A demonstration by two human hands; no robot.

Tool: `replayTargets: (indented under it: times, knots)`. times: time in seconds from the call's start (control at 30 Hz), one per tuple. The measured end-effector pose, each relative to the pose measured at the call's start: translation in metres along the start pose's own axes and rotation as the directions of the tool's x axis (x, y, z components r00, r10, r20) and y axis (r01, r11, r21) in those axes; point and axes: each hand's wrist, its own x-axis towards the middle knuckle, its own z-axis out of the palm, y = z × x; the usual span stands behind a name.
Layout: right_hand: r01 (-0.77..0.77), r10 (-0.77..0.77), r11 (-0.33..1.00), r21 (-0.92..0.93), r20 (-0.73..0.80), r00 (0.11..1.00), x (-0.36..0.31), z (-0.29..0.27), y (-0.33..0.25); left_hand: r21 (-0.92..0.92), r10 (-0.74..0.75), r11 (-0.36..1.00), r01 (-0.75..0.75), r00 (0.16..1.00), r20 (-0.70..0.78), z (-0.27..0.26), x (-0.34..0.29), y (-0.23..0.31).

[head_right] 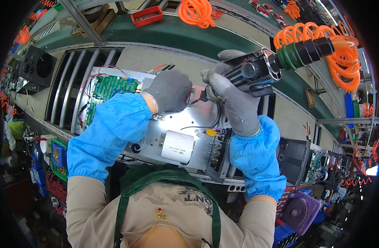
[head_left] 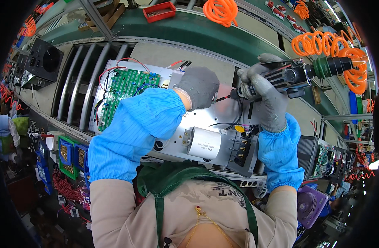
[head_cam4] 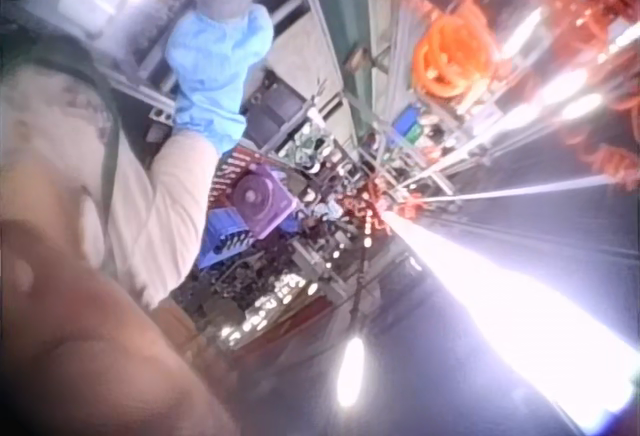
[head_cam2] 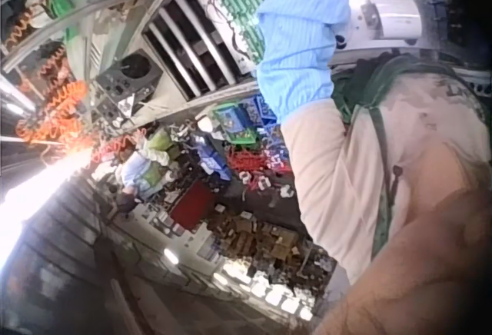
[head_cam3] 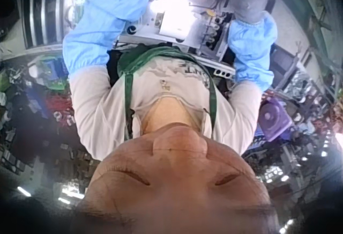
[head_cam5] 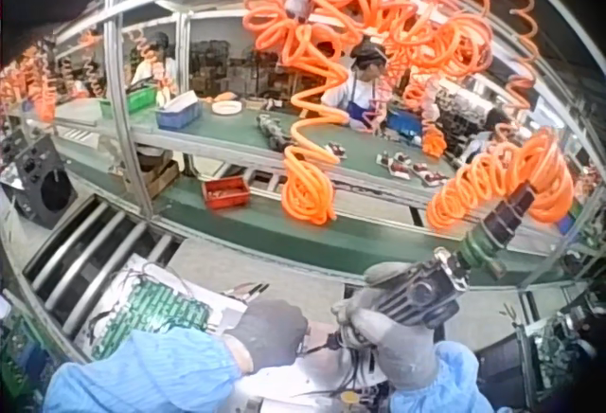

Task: The person assembles an electronic device on a workbench, connecting wires to a cylindrical component and circuit boards. They use a soldering iron to secure connections and a power drill to fasten parts inside the device's chassis.

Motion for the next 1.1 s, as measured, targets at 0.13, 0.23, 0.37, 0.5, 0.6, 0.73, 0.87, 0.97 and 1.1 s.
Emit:
replayTargets:
  times: [0.13,0.23,0.37,0.5,0.6,0.73,0.87,0.97,1.1]
  knots:
    - [-0.021,0.021,0.999,-0.037,-0.009,1.0,0.0,0.004,0.002,-0.009,-0.015,1.0,0.016,0.999,0.034,-0.001,0.001,0.0]
    - [-0.06,0.063,0.986,-0.154,0.012,0.998,-0.002,0.008,-0.002,-0.017,-0.03,0.999,0.031,0.998,0.049,-0.001,0.001,0.0]
    - [-0.012,0.024,0.987,-0.159,0.074,0.997,-0.002,0.004,0.002,-0.03,-0.022,0.999,0.024,0.999,0.045,0.0,0.002,0.0]
    - [0.007,0.009,0.993,-0.117,0.129,0.992,-0.004,0.002,0.005,-0.037,-0.033,0.999,0.036,0.997,0.071,-0.005,0.0,0.001]
    - [-0.001,0.022,0.991,-0.136,0.155,0.988,-0.004,0.004,0.007,-0.053,-0.049,0.997,0.054,0.994,0.095,-0.005,0.0,0.0]
    - [-0.026,0.066,0.988,-0.152,0.266,0.962,0.001,0.006,0.004,-0.074,-0.062,0.995,0.064,0.998,0.018,0.003,0.003,0.0]
    - [-0.043,0.091,0.98,-0.193,0.25,0.964,-0.002,0.018,-0.002,-0.1,-0.064,0.993,0.067,0.997,0.034,0.01,0.006,-0.003]
    - [-0.05,0.101,0.975,-0.216,0.232,0.967,-0.003,0.017,-0.001,-0.101,-0.052,0.993,0.054,0.998,0.027,0.011,0.008,-0.003]
    - [-0.056,0.093,0.989,-0.139,0.276,0.957,-0.002,0.012,0.007,-0.1,-0.05,0.994,0.053,0.998,0.033,0.014,0.009,-0.003]
